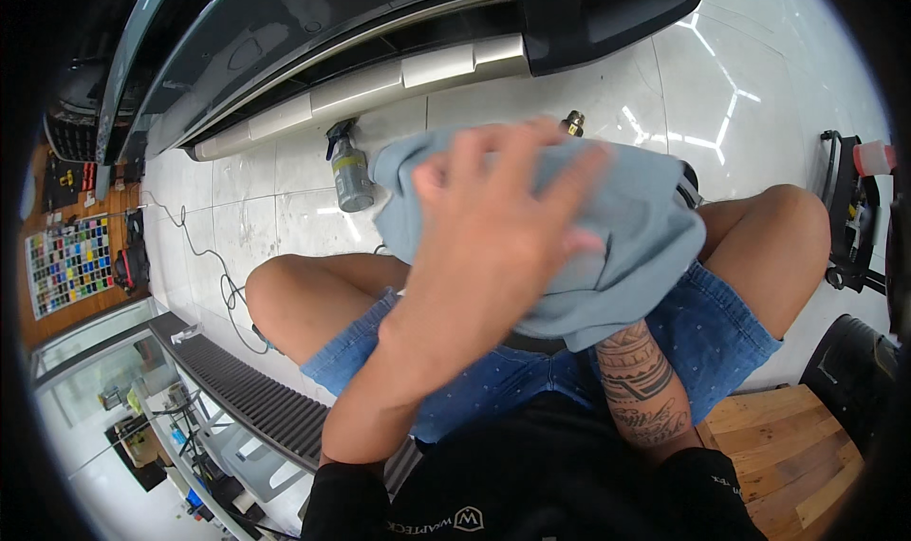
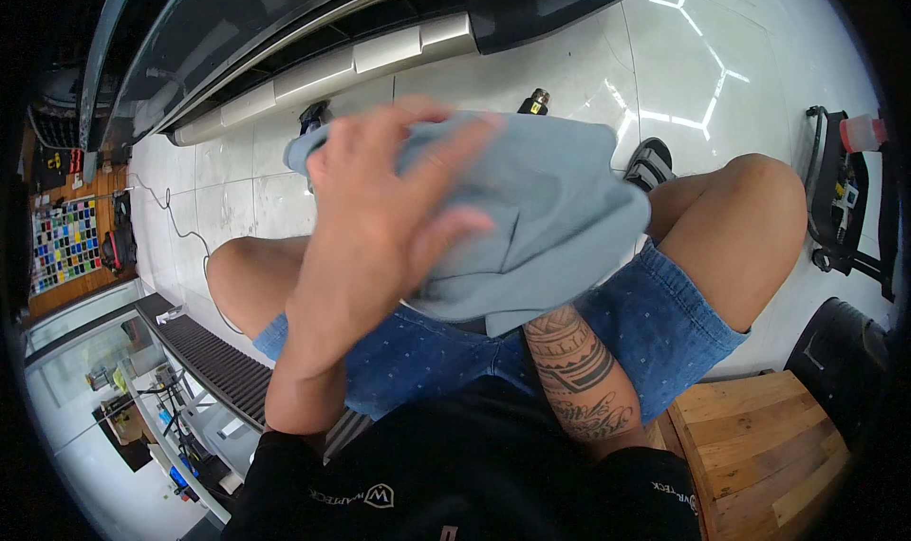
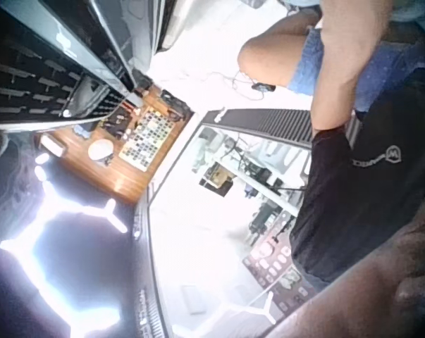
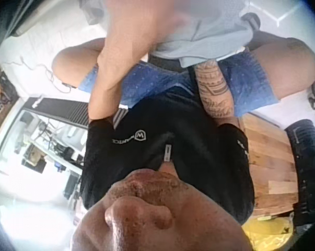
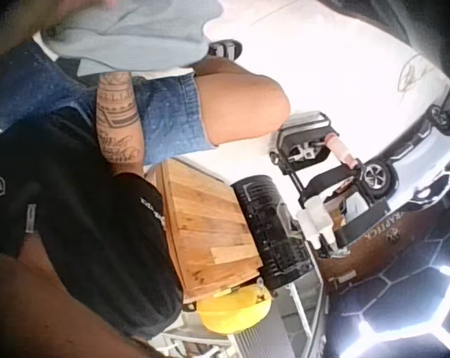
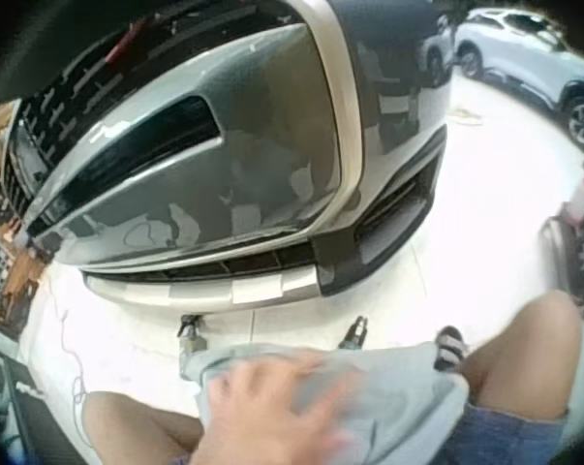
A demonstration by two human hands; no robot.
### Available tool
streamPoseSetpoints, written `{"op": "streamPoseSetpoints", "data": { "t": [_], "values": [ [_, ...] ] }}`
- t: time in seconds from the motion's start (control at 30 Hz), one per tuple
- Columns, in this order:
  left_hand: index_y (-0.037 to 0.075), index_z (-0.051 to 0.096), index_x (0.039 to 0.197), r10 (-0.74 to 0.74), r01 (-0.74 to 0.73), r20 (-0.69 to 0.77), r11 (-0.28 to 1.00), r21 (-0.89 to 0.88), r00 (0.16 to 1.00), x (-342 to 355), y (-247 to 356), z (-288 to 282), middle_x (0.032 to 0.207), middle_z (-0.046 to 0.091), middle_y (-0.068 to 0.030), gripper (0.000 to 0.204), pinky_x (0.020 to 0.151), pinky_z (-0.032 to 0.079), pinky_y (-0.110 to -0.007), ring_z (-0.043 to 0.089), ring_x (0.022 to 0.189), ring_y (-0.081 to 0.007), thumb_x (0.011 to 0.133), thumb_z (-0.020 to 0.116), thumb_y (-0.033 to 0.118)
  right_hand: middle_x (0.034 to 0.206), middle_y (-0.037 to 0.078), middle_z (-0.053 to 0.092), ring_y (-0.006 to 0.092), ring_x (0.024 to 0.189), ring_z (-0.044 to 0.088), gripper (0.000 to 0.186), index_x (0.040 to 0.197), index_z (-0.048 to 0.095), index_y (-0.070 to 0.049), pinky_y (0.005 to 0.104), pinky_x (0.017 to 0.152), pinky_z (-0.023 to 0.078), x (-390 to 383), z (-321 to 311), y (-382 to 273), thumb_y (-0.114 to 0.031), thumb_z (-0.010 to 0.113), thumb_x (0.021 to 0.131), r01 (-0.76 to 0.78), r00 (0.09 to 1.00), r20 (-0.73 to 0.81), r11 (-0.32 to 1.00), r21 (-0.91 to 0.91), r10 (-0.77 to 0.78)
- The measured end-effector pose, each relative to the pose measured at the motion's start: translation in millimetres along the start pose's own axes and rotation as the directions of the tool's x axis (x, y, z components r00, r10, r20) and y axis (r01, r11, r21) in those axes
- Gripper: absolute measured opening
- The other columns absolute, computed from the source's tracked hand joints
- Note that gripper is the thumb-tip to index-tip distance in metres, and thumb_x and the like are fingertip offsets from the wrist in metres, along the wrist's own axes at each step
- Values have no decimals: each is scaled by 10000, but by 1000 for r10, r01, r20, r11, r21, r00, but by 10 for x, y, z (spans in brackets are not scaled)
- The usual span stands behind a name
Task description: The person applies a protective film to the front bumper of a car. They use a heat gun to warm the material and a squeegee to smooth it out, ensuring it adheres properly to the contours of the bumper.
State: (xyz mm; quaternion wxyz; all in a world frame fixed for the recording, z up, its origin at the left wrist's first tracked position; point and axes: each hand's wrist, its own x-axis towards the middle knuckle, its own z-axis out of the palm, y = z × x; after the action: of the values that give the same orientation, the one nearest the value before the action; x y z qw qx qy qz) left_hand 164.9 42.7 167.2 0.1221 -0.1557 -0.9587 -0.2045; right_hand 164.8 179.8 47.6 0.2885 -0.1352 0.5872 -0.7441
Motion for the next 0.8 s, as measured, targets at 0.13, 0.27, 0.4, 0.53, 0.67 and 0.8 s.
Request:
{"op": "streamPoseSetpoints", "data": {
  "t": [0.13,0.27,0.4,0.53,0.67,0.8],
  "values": [
    [18,583,964,-218,215,-31,973,-87,975,-168,-186,55,799,550,-140,322,655,441,-359,548,732,-312,753,744,201,1177,93,584,202,1111,546,339,1194,550,-26,303,916,440,-64,-17,37,-153,591,882,-5,1000,28,998,-62,7],
    [-7,582,833,-171,168,-36,984,-63,985,-200,-386,32,715,551,-138,240,592,448,-311,546,622,-284,798,716,189,1130,80,614,198,1071,574,293,1151,585,-32,291,886,457,-178,-23,71,-153,595,884,-23,998,58,989,-143,32],
    [7,599,798,-334,334,48,900,-279,941,-297,-817,-306,677,585,-146,220,554,444,-347,581,599,-272,812,697,205,1053,68,655,200,1022,606,231,1068,641,-40,290,855,473,-249,-186,-235,-151,620,867,160,949,170,59,-985,267],
    [20,606,787,-227,236,71,884,-404,971,-433,-885,-389,673,615,-109,206,541,458,-295,602,575,-208,811,703,200,999,127,653,229,923,627,496,1122,590,3,332,820,476,-118,-113,-900,-139,780,687,107,969,-105,764,-636,-223],
    [32,599,767,-158,-17,-298,860,-510,941,-391,-642,-291,674,614,-102,216,510,456,-296,604,571,-188,802,720,208,928,94,619,190,835,595,601,1096,536,-4,294,753,469,347,541,-812,-262,844,648,422,886,61,747,-513,-459],
    [20,600,745,-244,-50,-534,878,-476,809,-487,-704,-280,732,582,-103,228,520,445,-285,570,599,-173,809,723,201,811,45,584,92,684,519,416,900,560,-27,234,612,433,362,826,-607,-342,791,756,362,871,-192,855,-371,-452]
  ]
}}
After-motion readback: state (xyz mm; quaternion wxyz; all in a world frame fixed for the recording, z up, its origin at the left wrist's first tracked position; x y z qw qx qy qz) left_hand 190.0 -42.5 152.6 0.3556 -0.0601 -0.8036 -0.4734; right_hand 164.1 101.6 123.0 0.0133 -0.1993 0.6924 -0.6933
